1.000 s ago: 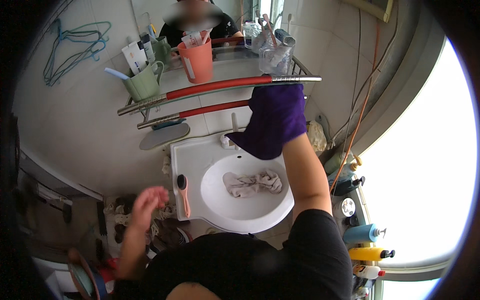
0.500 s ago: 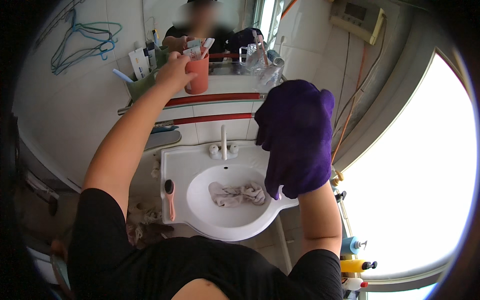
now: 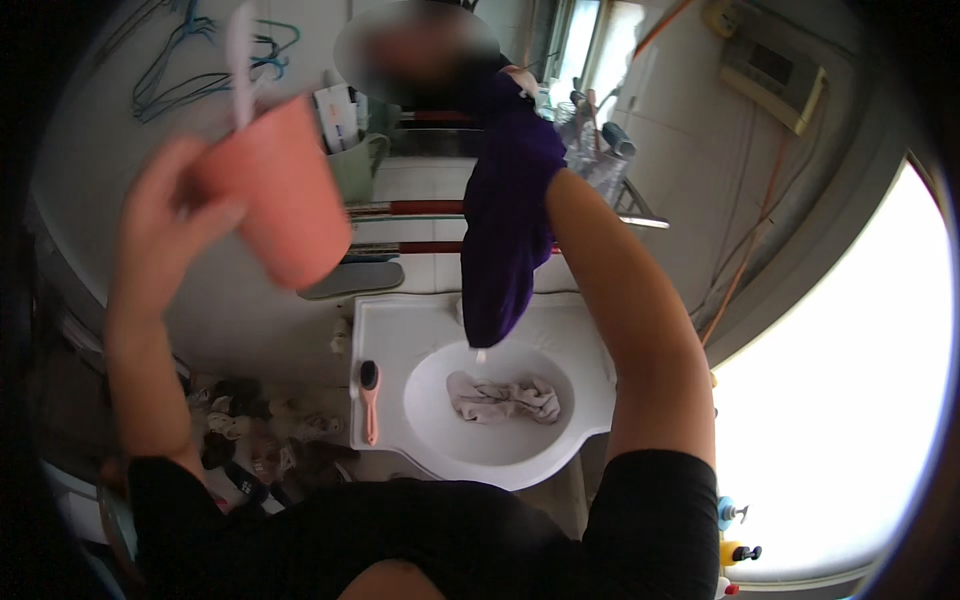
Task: The person cleans a bathroom sink and surrounding areas using a cloth and a brush. They wash a small cloth, wipe the sink basin and faucet, clean a purple towel, and wash toothbrushes and cups. The person also scrubs the sink with a brush and wipes the floor area near the sink.
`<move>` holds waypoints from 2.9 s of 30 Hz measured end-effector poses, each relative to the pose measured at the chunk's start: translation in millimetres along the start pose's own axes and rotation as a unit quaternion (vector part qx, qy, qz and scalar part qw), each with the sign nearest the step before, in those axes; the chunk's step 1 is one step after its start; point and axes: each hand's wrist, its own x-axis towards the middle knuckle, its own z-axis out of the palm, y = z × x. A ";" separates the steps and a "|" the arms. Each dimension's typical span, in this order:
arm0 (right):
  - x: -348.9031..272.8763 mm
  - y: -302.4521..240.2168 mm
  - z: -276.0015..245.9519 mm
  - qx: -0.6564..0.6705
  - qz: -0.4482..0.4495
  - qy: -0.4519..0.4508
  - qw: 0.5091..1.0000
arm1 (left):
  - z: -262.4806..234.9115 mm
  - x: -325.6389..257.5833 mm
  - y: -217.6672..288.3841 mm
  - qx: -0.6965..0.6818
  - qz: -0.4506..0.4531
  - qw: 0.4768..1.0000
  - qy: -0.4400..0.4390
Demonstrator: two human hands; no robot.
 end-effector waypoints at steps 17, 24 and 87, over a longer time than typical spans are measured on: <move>71.5 -149.3 -24.0 0.352 -0.157 -0.347 0.855 | -98.5 -119.9 -64.6 0.208 -0.143 0.963 0.094; 32.6 -106.9 -36.6 0.473 -0.254 -0.147 0.831 | -75.2 -52.4 -96.3 0.243 -0.133 0.955 0.102; 59.0 -158.8 -68.3 0.445 -0.150 -0.229 0.853 | -104.6 40.3 -126.1 0.301 -0.057 0.950 -0.068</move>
